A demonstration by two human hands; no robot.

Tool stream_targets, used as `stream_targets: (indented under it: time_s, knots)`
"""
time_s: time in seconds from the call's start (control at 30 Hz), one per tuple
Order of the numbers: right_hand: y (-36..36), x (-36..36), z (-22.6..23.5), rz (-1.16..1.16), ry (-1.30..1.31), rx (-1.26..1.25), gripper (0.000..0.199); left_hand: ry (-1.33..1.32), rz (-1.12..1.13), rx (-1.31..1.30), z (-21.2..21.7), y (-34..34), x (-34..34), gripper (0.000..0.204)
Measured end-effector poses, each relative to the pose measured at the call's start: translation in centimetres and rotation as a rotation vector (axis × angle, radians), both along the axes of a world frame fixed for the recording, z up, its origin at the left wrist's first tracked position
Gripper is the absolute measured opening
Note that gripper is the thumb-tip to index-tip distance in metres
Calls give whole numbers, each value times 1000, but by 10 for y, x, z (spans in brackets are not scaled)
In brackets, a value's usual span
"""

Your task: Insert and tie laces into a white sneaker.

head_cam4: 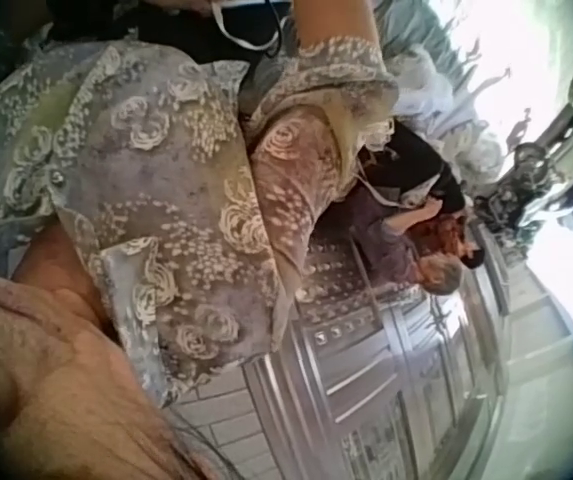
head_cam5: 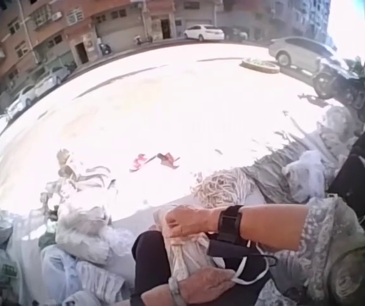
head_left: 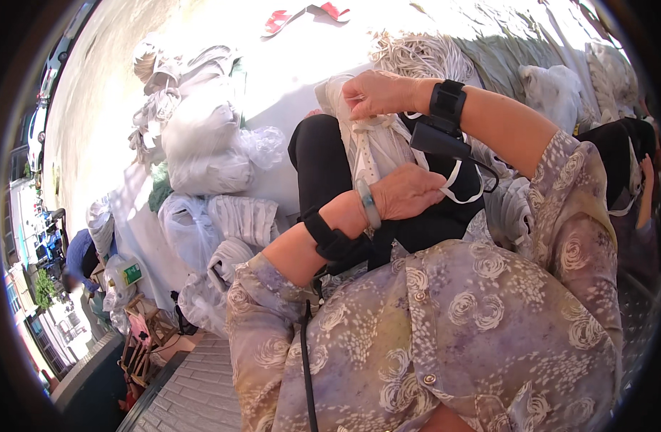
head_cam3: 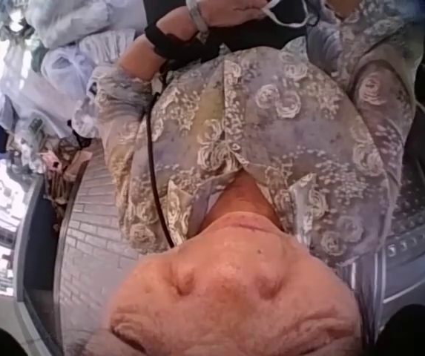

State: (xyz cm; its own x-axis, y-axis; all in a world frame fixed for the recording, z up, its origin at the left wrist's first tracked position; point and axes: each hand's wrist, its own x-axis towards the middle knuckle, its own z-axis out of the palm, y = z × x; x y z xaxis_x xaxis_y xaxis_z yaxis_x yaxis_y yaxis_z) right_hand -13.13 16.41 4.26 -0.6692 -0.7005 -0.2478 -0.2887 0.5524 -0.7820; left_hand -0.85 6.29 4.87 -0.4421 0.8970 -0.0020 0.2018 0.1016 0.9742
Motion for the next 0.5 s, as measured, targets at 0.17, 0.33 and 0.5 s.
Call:
stream_targets:
  time_s: [0.17,0.33,0.5]
  knots:
    - [4,-1,-19,-25,-3,-75,20,-57,15,85,34,8,-3,9]
    - [4,-3,-25,-46,-51,-104,19,69,-105,174,76,10,6,20]
    - [11,5,-20,-152,42,-132,17,126,-103,103,76,5,6,17]
